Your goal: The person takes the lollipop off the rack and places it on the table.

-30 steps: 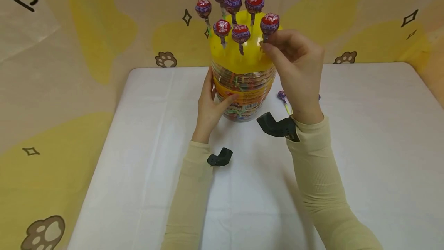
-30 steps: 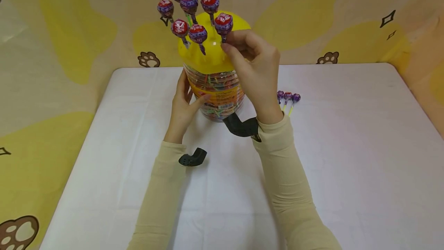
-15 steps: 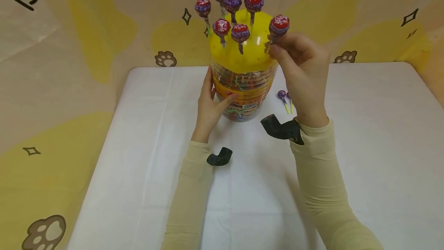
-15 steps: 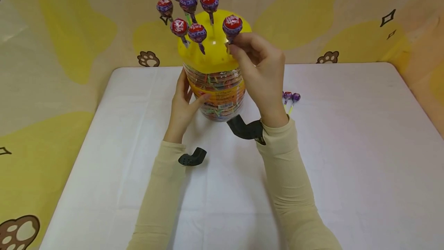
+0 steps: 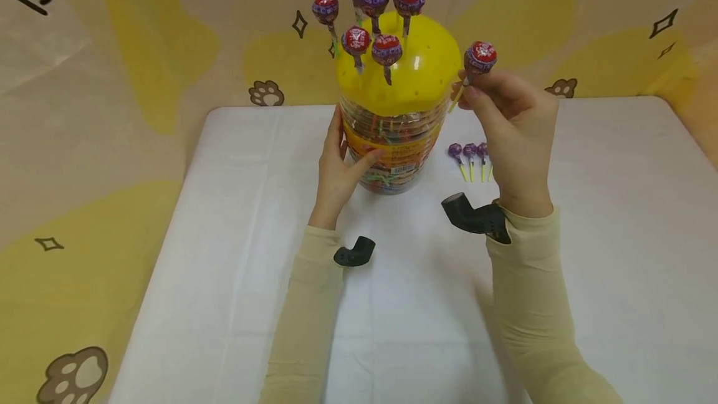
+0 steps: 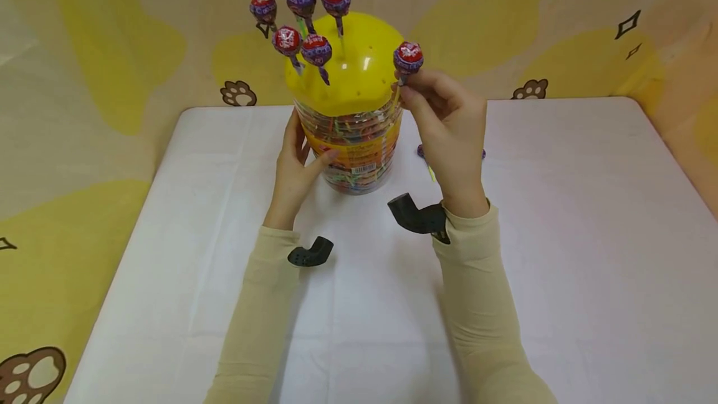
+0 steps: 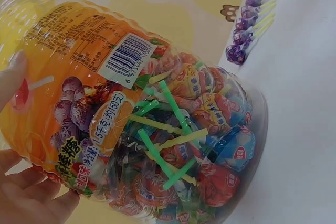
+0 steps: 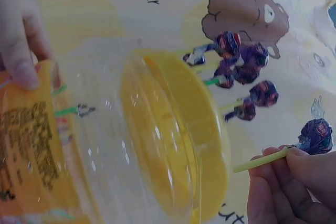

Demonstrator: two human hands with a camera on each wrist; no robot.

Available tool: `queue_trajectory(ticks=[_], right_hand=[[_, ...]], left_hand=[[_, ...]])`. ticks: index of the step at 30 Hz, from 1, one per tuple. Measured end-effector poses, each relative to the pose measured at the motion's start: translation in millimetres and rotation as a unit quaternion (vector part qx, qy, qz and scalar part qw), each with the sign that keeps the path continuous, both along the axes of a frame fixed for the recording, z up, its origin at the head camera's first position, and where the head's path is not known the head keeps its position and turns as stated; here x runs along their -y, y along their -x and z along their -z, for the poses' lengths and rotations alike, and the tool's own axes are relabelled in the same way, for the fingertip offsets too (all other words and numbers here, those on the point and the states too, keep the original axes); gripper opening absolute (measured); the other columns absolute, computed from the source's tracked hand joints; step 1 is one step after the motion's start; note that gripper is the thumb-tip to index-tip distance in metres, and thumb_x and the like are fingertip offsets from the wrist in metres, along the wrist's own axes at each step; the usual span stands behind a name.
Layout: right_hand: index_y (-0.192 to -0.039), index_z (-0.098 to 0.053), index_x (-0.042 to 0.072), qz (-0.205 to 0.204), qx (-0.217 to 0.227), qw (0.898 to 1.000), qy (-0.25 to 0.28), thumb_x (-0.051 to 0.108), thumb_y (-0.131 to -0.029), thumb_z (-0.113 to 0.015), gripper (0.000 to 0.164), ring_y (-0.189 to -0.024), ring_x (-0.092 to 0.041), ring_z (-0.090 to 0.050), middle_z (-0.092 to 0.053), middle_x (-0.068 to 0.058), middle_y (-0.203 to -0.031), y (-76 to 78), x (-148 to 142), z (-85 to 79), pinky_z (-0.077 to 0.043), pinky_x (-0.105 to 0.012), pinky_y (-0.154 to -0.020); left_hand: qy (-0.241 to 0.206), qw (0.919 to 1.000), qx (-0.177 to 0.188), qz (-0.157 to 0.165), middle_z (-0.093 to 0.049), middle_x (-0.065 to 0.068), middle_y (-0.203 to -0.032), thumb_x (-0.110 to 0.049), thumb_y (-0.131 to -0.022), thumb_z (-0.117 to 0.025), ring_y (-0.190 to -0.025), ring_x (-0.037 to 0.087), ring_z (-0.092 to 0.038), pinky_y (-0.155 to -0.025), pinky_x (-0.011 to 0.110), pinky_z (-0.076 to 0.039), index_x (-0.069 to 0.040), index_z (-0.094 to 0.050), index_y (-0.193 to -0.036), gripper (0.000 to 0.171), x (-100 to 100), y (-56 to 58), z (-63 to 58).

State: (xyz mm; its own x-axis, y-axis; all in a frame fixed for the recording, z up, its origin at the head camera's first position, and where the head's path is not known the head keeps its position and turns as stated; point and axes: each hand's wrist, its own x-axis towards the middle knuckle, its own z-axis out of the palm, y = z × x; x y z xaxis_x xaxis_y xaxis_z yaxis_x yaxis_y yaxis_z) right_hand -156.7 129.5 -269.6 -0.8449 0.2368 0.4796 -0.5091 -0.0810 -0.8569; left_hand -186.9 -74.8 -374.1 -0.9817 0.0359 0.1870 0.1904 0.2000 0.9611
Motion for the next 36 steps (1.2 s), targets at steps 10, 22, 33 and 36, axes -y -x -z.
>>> queue_trajectory(ticks=[10, 22, 33, 36], right_hand=[[-0.088, -0.069, -0.014, -0.001, 0.023, 0.997, 0.075, -0.014, -0.08, -0.064, 0.009, -0.071, -0.027, -0.06, -0.069, -0.017, -0.09, -4.9, -34, 18.5, -0.055, -0.025, -0.072], [-0.084, -0.065, -0.019, 0.017, 0.044, 0.992, 0.121, -0.015, -0.079, -0.065, 0.006, -0.071, -0.029, -0.063, -0.067, -0.021, -0.087, -5.8, -67, 28.9, -0.057, -0.027, -0.069], [-0.084, -0.065, -0.019, 0.047, 0.065, 0.987, 0.142, -0.014, -0.079, -0.065, 0.007, -0.068, -0.029, -0.063, -0.066, -0.021, -0.081, -1.0, -87, 41.0, -0.057, -0.028, -0.069], [-0.085, -0.066, -0.017, 0.052, 0.089, 0.985, 0.137, -0.012, -0.079, -0.067, 0.008, -0.068, -0.027, -0.064, -0.067, -0.02, -0.081, 1.1, -95, 46.0, -0.057, -0.026, -0.069]], left_hand=[[-0.003, 1.0, -0.004, 0.004, -0.015, -0.002, -0.156, -0.024, -0.086, -0.071, -0.141, 0.01, -0.016, -0.114, 0.03, -0.02, -0.017, -0.012, -0.153, 0.09, -1, 2.2, 2.0], [0.0, 0.9999, -0.013, 0.008, -0.016, -0.001, -0.156, -0.023, -0.085, -0.072, -0.141, 0.009, -0.016, -0.114, 0.029, -0.021, -0.016, -0.011, -0.153, 0.091, -2, 2.2, 3.0], [-0.007, 0.9999, -0.011, 0.007, -0.014, -0.001, -0.157, -0.022, -0.087, -0.069, -0.142, 0.012, -0.015, -0.114, 0.03, -0.02, -0.017, -0.01, -0.153, 0.088, 0, 0.3, 0.5], [-0.008, 0.9999, -0.008, 0.008, -0.014, -0.002, -0.157, -0.023, -0.087, -0.069, -0.142, 0.012, -0.014, -0.114, 0.03, -0.02, -0.018, -0.01, -0.152, 0.088, 0, 0.2, 0.3]])
